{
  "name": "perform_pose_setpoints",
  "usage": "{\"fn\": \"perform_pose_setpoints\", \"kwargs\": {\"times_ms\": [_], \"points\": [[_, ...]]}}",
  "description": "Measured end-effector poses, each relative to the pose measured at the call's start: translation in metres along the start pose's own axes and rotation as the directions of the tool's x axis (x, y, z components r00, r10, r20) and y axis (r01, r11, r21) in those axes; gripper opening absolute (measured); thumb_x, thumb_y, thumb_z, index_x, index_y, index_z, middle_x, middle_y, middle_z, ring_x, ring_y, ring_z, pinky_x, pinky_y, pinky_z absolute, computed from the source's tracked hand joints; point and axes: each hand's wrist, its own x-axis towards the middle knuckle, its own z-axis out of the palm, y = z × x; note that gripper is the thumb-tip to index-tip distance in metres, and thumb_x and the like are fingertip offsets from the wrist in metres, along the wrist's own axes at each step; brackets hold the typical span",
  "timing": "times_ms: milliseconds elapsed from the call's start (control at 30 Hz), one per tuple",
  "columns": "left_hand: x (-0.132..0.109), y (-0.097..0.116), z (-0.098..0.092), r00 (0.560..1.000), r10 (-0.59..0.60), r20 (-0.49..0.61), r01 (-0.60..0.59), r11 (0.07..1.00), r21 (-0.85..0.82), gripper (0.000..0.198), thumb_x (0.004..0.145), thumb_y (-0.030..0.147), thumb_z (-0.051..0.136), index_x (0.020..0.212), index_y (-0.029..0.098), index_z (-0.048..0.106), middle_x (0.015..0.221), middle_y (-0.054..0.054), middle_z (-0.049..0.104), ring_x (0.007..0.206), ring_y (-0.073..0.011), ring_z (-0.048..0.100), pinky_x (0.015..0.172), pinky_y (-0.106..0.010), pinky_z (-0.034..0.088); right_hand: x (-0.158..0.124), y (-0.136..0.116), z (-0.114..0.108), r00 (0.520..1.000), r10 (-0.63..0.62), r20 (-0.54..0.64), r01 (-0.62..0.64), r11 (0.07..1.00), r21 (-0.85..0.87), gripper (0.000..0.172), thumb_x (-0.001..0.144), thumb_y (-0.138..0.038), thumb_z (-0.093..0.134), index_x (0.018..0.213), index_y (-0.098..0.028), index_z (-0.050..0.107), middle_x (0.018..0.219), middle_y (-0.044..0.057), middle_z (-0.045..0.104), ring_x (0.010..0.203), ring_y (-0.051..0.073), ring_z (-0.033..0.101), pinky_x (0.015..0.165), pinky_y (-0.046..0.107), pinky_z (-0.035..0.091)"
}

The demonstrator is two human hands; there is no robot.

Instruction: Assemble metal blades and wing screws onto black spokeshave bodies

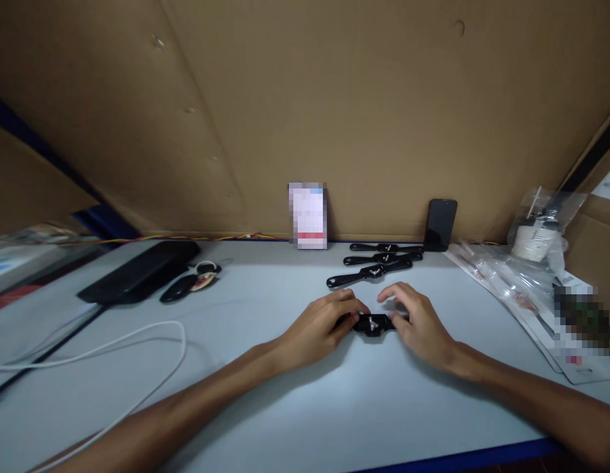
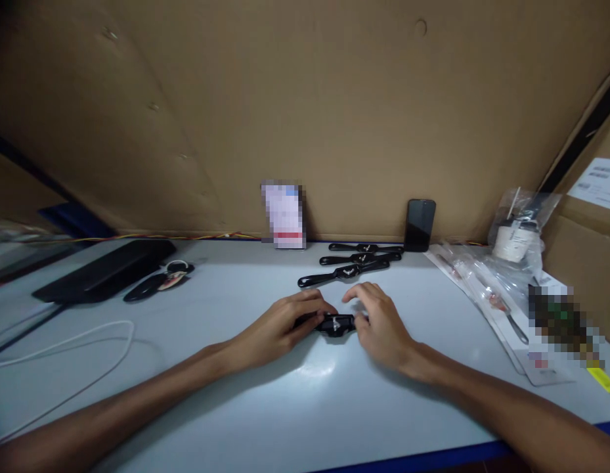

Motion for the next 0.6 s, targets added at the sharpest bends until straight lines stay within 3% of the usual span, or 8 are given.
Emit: {"fn": "perform_pose_setpoints", "kwargs": {"times_ms": [67, 167, 267, 400, 467, 533, 600], "points": [[0.000, 0.001, -0.001, 1.000, -0.005, 0.008, 0.005, 1.000, 0.005, 0.031, 0.104, 0.017, 0.042, 0.113, 0.021, 0.072, 0.101, -0.007, 0.068, 0.091, -0.0213, 0.064, 0.081, -0.035, 0.051, 0.001, 0.000, -0.002, 0.998, 0.039, -0.048, -0.035, 0.996, 0.078, 0.030, 0.078, -0.001, 0.049, 0.096, -0.023, 0.059, 0.103, 0.005, 0.067, 0.102, 0.022, 0.062, 0.091, 0.042, 0.052], [0.000, 0.003, -0.002, 1.000, -0.001, 0.009, 0.001, 1.000, -0.003, 0.031, 0.104, 0.017, 0.042, 0.112, 0.020, 0.072, 0.101, -0.007, 0.068, 0.092, -0.0212, 0.063, 0.081, -0.035, 0.052, 0.001, -0.004, -0.006, 0.998, 0.016, -0.062, -0.005, 0.986, 0.168, 0.014, 0.081, -0.011, 0.060, 0.085, -0.024, 0.056, 0.103, 0.005, 0.066, 0.106, 0.024, 0.062, 0.094, 0.045, 0.051], [0.000, 0.004, -0.003, 1.000, 0.001, 0.011, 0.000, 1.000, -0.015, 0.032, 0.104, 0.016, 0.042, 0.112, 0.020, 0.073, 0.102, -0.008, 0.068, 0.092, -0.0209, 0.063, 0.081, -0.035, 0.052, -0.001, -0.009, -0.007, 0.998, 0.002, -0.056, 0.006, 0.991, 0.131, 0.017, 0.084, -0.019, 0.067, 0.072, -0.023, 0.055, 0.107, 0.007, 0.066, 0.109, 0.026, 0.062, 0.100, 0.049, 0.047], [0.000, 0.002, -0.002, 1.000, 0.000, 0.007, 0.000, 1.000, -0.022, 0.031, 0.104, 0.015, 0.043, 0.112, 0.021, 0.072, 0.102, -0.007, 0.069, 0.093, -0.0213, 0.063, 0.082, -0.036, 0.052, -0.004, -0.007, -0.004, 1.000, -0.011, 0.010, 0.010, 0.998, 0.064, 0.017, 0.079, -0.012, 0.066, 0.066, -0.022, 0.059, 0.116, 0.008, 0.069, 0.118, 0.028, 0.060, 0.104, 0.053, 0.045], [0.000, 0.001, -0.001, 1.000, 0.000, 0.004, 0.000, 1.000, -0.019, 0.031, 0.104, 0.016, 0.043, 0.111, 0.021, 0.072, 0.102, -0.007, 0.068, 0.094, -0.0217, 0.064, 0.082, -0.036, 0.052, -0.004, -0.003, -0.003, 0.998, -0.007, 0.055, 0.007, 1.000, 0.016, 0.014, 0.077, -0.010, 0.064, 0.081, -0.022, 0.070, 0.129, 0.010, 0.068, 0.125, 0.031, 0.058, 0.108, 0.057, 0.044], [0.000, 0.000, -0.001, 1.000, -0.002, 0.006, 0.003, 1.000, -0.013, 0.031, 0.104, 0.016, 0.043, 0.112, 0.022, 0.072, 0.102, -0.007, 0.068, 0.095, -0.0220, 0.064, 0.083, -0.036, 0.051, -0.004, -0.001, -0.003, 0.996, 0.013, 0.092, -0.011, 1.000, -0.029, 0.047, 0.076, -0.008, 0.062, 0.119, -0.021, 0.071, 0.145, 0.013, 0.060, 0.135, 0.033, 0.052, 0.113, 0.061, 0.040], [0.000, 0.000, -0.001, 1.000, -0.004, 0.012, 0.005, 1.000, -0.007, 0.031, 0.104, 0.016, 0.042, 0.112, 0.022, 0.071, 0.103, -0.007, 0.068, 0.096, -0.0222, 0.064, 0.083, -0.036, 0.051, -0.004, 0.001, -0.003, 0.993, 0.025, 0.115, -0.019, 0.998, -0.051, 0.076, 0.074, -0.007, 0.059, 0.149, -0.019, 0.054, 0.154, 0.016, 0.053, 0.140, 0.034, 0.047, 0.116, 0.063, 0.037]]}}
